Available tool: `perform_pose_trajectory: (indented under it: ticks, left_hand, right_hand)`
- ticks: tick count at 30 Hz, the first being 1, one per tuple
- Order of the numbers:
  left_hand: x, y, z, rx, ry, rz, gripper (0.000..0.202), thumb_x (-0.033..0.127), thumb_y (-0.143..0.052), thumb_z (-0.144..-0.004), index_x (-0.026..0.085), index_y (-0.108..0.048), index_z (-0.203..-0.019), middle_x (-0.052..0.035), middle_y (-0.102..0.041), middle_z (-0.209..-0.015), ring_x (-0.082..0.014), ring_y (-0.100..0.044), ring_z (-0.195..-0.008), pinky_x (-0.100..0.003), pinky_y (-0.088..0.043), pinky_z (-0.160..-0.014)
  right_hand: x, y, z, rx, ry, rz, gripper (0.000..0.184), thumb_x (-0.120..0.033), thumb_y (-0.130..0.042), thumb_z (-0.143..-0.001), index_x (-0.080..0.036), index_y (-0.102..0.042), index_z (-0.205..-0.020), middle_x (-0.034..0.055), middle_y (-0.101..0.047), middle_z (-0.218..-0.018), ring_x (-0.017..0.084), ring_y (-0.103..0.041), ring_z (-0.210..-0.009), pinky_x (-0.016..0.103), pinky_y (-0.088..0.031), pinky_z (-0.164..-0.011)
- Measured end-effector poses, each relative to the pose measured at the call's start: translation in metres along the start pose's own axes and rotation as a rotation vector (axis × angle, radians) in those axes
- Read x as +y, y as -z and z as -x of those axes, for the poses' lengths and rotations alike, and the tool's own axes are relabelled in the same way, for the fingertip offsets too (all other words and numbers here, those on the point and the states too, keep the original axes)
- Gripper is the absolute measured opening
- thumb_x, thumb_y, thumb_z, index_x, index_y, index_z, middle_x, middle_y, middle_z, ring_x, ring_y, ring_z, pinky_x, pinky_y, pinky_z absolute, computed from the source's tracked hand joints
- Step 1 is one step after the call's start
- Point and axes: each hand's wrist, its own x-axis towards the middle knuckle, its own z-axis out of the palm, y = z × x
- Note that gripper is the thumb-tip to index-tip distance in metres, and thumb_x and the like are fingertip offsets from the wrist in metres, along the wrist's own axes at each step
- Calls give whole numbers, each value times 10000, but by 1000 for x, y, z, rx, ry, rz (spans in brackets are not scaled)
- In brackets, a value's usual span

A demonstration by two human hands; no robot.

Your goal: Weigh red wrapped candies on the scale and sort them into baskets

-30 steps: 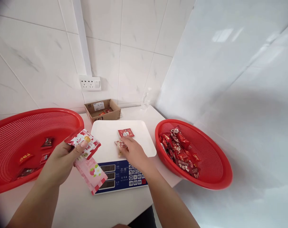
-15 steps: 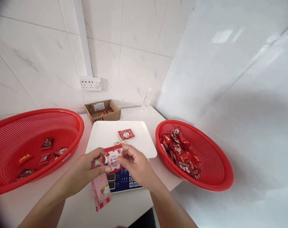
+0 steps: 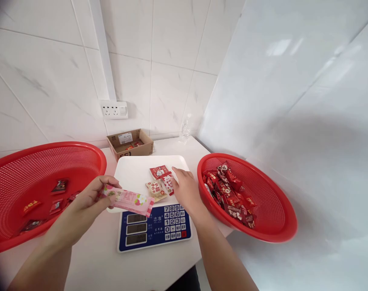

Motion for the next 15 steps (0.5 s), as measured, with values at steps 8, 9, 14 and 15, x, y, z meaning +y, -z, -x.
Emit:
perform_pose_trajectory:
  ticks: [8,9,14,15]
  left_hand:
    - [-7,-9,-2,-107,-1,-32,208,353,-520,-838,254,-485,-1018,10,-535,-890,-148,-513,-817,-270,-438,-724]
    - [-7,-9,-2,-122,-11,-46,189,361,-517,-843,250,-493,-995,9,-533,-877,-151,-515,-822,-275,-439,-733]
    - [-4,-3,0,-173,-32,-239,192,394,-553,-825,264,-542,-966,2,-585,-949,-164,-558,-853,-281,-463,-725]
    - [-3,-3,1,-170,-34,-281,204,383,-566,-814,275,-546,-985,4,-594,-978,-166,-568,-863,-283,-471,-725]
  right_hand:
    - [-43,14,46,-513,-58,-611,431,-416,-589,-827,-226,-562,-1213,51,-656,-1002,176,-612,-878,329,-493,-777]
    - [-44,13,46,-476,-72,-618,391,-400,-604,-816,-221,-583,-1163,40,-652,-950,162,-601,-822,314,-491,-737]
    - [-44,13,38,-311,-80,-686,203,-362,-619,-788,-225,-609,-938,19,-635,-933,120,-546,-714,274,-460,-660]
    - [-43,13,37,-305,-81,-695,193,-358,-623,-780,-224,-606,-918,14,-630,-914,113,-534,-685,268,-452,-640]
